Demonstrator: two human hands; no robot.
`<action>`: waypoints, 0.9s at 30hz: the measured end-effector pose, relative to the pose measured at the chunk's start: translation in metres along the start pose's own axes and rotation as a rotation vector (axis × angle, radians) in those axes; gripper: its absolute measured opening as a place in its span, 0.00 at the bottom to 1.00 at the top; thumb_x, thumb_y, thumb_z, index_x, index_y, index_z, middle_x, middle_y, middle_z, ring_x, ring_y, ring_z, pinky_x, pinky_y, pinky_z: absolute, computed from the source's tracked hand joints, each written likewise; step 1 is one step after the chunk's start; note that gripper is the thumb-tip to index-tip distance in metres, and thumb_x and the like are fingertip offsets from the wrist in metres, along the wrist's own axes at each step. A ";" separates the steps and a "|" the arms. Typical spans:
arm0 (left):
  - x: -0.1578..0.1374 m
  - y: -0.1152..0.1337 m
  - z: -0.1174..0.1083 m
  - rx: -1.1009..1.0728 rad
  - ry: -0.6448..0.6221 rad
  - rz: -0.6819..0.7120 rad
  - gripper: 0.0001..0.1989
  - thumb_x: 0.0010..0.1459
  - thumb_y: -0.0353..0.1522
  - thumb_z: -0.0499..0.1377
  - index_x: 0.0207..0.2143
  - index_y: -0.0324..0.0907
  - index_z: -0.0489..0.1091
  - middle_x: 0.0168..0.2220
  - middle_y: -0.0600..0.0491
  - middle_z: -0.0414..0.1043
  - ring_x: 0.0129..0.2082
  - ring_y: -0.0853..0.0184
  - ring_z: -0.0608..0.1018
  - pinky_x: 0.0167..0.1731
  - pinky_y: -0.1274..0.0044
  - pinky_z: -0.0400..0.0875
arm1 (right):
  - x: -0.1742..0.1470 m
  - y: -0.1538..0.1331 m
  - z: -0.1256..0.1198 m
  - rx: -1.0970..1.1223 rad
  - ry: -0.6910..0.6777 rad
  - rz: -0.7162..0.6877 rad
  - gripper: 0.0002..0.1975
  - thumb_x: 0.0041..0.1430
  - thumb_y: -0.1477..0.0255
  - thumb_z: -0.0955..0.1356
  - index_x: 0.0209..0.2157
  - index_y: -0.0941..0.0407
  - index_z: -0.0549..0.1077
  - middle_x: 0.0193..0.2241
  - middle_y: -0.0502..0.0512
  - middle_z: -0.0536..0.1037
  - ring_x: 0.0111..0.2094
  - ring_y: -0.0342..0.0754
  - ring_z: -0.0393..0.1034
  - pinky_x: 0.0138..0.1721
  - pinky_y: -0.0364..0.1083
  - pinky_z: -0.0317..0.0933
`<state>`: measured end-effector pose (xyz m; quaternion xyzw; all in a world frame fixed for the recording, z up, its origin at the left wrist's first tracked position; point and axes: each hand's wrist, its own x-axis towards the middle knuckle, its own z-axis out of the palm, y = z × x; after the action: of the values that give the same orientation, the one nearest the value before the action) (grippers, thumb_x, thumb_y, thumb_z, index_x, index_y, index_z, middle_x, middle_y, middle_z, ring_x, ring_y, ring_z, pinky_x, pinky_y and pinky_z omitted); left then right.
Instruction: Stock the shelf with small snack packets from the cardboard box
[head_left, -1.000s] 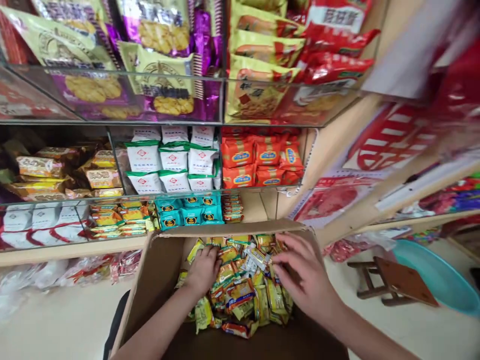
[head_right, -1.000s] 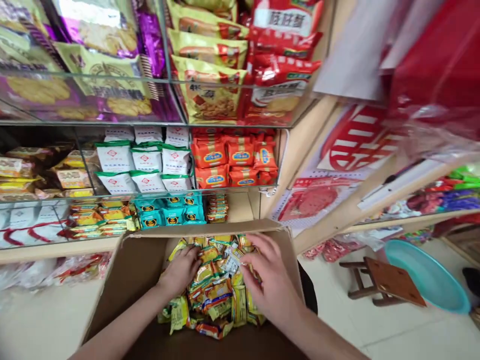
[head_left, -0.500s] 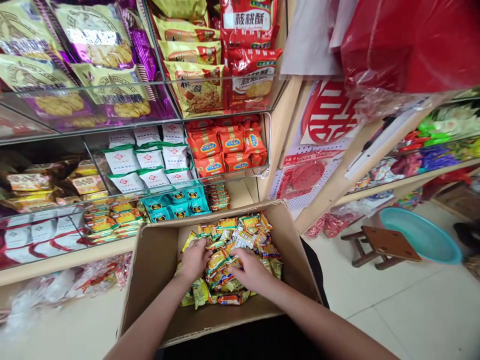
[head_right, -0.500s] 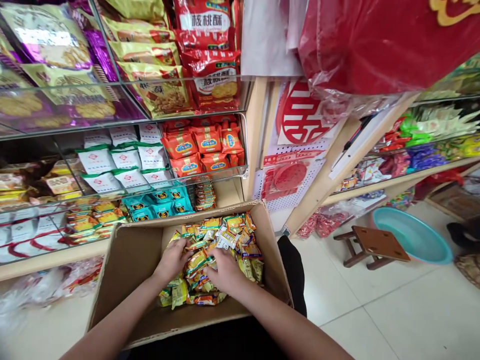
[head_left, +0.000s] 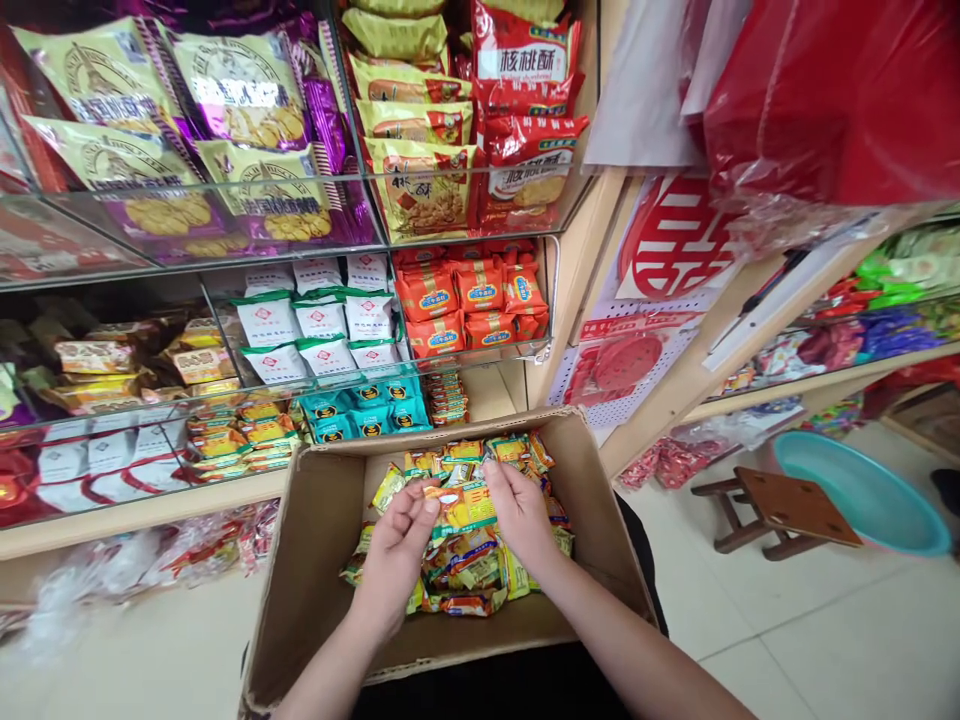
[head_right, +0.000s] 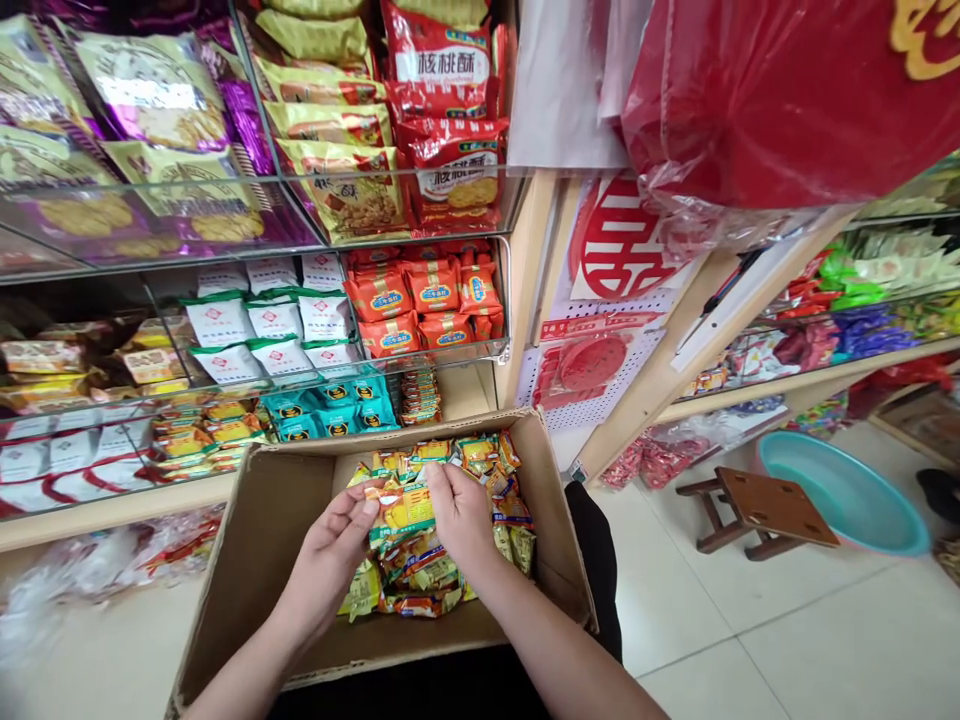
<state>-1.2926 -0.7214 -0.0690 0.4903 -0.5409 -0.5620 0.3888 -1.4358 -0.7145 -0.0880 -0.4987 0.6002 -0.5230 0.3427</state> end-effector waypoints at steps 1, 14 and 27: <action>-0.001 -0.001 0.004 0.011 0.067 0.000 0.13 0.54 0.42 0.51 0.38 0.43 0.61 0.32 0.54 0.70 0.33 0.69 0.73 0.38 0.74 0.69 | -0.001 -0.002 0.001 0.012 0.020 0.021 0.21 0.59 0.57 0.56 0.20 0.56 0.60 0.18 0.47 0.60 0.22 0.42 0.55 0.24 0.41 0.51; -0.001 -0.011 -0.007 0.370 0.258 0.106 0.12 0.56 0.43 0.47 0.29 0.45 0.60 0.21 0.58 0.63 0.19 0.71 0.67 0.20 0.79 0.64 | -0.018 -0.004 0.004 0.238 -0.271 0.209 0.18 0.51 0.55 0.63 0.33 0.55 0.69 0.19 0.46 0.64 0.17 0.41 0.57 0.16 0.40 0.52; 0.052 -0.004 -0.133 1.227 0.438 0.308 0.23 0.55 0.41 0.47 0.50 0.39 0.58 0.44 0.43 0.65 0.48 0.53 0.66 0.47 0.63 0.62 | 0.127 -0.009 -0.055 -0.773 -0.368 -0.173 0.07 0.53 0.73 0.65 0.36 0.57 0.70 0.32 0.57 0.73 0.36 0.50 0.67 0.37 0.46 0.57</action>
<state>-1.1743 -0.8014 -0.0708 0.6426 -0.7347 0.0220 0.2161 -1.5192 -0.8204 -0.0535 -0.7238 0.6368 -0.1890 0.1868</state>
